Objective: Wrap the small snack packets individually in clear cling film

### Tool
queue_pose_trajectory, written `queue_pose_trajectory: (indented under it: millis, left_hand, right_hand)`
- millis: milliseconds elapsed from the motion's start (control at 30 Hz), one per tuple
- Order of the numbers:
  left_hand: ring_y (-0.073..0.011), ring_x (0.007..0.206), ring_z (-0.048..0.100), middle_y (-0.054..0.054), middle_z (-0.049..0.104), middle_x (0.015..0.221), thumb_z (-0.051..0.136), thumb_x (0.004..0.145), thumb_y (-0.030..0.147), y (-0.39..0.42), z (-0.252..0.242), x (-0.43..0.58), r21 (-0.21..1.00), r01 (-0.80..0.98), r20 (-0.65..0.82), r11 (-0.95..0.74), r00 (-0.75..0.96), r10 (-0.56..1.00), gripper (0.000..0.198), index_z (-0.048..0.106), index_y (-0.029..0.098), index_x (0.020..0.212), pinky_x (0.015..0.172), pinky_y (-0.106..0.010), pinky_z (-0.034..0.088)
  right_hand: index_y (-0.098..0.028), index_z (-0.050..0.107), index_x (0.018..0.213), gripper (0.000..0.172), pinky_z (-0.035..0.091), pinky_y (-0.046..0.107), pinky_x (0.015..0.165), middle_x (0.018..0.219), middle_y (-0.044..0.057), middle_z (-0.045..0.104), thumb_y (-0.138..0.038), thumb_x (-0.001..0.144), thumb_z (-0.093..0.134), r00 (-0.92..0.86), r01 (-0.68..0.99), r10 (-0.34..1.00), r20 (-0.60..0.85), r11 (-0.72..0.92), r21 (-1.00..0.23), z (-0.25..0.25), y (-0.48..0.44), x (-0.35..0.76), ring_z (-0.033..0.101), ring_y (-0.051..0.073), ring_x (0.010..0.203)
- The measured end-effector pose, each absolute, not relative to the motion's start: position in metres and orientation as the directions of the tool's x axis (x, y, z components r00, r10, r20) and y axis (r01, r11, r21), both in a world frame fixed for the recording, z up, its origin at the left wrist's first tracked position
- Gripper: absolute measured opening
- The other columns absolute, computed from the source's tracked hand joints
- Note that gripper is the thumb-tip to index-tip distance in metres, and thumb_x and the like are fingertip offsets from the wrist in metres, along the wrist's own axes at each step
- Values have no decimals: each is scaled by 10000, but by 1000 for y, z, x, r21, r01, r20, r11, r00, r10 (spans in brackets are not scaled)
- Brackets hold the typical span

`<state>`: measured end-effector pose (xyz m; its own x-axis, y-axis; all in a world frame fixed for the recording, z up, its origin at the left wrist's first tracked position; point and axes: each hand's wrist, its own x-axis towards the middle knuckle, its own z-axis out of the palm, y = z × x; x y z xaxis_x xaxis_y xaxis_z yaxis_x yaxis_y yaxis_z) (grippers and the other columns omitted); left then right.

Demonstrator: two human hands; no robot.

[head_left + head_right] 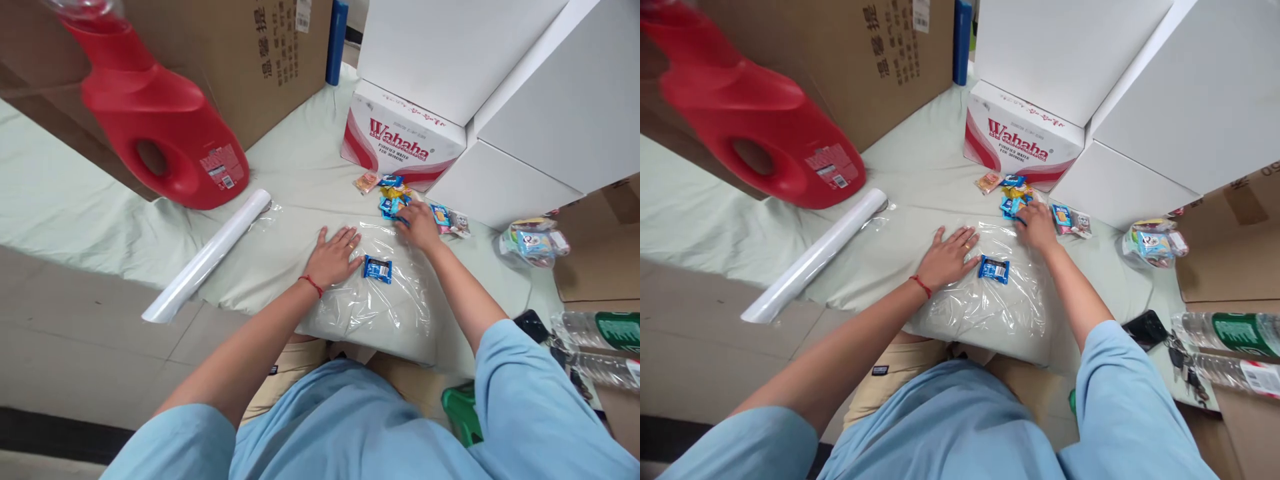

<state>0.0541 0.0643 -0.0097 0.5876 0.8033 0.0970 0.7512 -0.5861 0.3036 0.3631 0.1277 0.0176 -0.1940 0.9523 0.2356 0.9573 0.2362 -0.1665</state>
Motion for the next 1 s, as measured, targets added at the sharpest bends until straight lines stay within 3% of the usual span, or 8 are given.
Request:
queue_pose_trajectory:
  millis: [100, 267, 333, 433, 500, 667, 800, 1000]
  left_hand:
    - [-284, 1620, 309, -61, 357, 1741, 293, 1082, 572, 64, -10, 54, 294, 757, 96, -583, 584, 806, 651, 396, 282, 1656, 1335, -637, 49]
    - [-278, 1621, 309, -52, 349, 1745, 299, 1081, 578, 64, -12, 54, 285, 759, 96, -586, 585, 805, 649, 394, 292, 1657, 1342, -612, 39]
    - [-282, 1621, 308, -52, 347, 1746, 304, 1081, 577, 64, -12, 54, 285, 757, 100, -587, 586, 804, 651, 388, 291, 1659, 1340, -619, 39]
    - [-277, 1619, 313, -59, 347, 1745, 308, 1084, 567, 65, -12, 54, 286, 760, 96, -583, 583, 807, 642, 395, 287, 1656, 1337, -625, 37]
    - [-276, 1615, 320, -65, 349, 1743, 312, 1086, 561, 65, -11, 54, 285, 759, 95, -585, 585, 806, 636, 408, 280, 1648, 1335, -629, 45]
    - [-284, 1616, 321, -61, 358, 1741, 334, 1084, 551, 65, -10, 55, 284, 761, 100, -584, 582, 807, 618, 429, 289, 1636, 1334, -626, 69]
    - [-280, 1610, 335, -62, 370, 1734, 347, 1084, 543, 64, -10, 56, 293, 767, 100, -571, 569, 816, 612, 438, 291, 1634, 1338, -615, 57]
    - [-287, 1605, 346, -61, 379, 1730, 359, 1079, 537, 64, -11, 55, 306, 760, 114, -573, 568, 815, 606, 449, 297, 1629, 1338, -615, 60]
  right_hand:
    - [-193, 756, 1220, 366, 339, 571, 1210, 1313, 144, 733, -242, 890, 606, -162, 961, 967, 198, 200, -191, 13, 131, 359, 521, 365, 1380]
    - [-177, 707, 1312, 437, 405, 540, 1186, 1356, 159, 717, -323, 973, 473, 131, 923, 934, 332, 7, -384, 11, 137, 394, 598, 326, 1319]
    - [-152, 646, 1402, 503, 392, 547, 1202, 1456, 194, 651, -324, 954, 496, 192, 926, 924, 329, -60, -373, 10, 135, 410, 546, 343, 1392]
    - [-112, 551, 1508, 666, 377, 537, 1226, 1577, 214, 546, -281, 865, 599, 114, 945, 981, 155, -59, -322, 7, 131, 425, 476, 364, 1470]
    - [-85, 523, 1535, 713, 391, 523, 1217, 1569, 217, 555, -244, 844, 597, 101, 951, 992, 78, -73, -299, 5, 128, 427, 510, 368, 1434]
    - [-14, 445, 1579, 787, 389, 516, 1198, 1527, 260, 572, -211, 832, 594, 214, 962, 969, 127, -187, -197, 3, 129, 417, 513, 390, 1394]
    - [-84, 560, 1511, 620, 403, 467, 1155, 1515, 218, 597, -180, 900, 509, 195, 977, 973, 126, -181, -113, 4, 129, 412, 516, 355, 1368]
    - [-138, 751, 1278, 430, 458, 420, 1003, 1188, 194, 754, -172, 940, 487, 336, 941, 932, 136, -327, -85, 10, 130, 421, 627, 325, 1152]
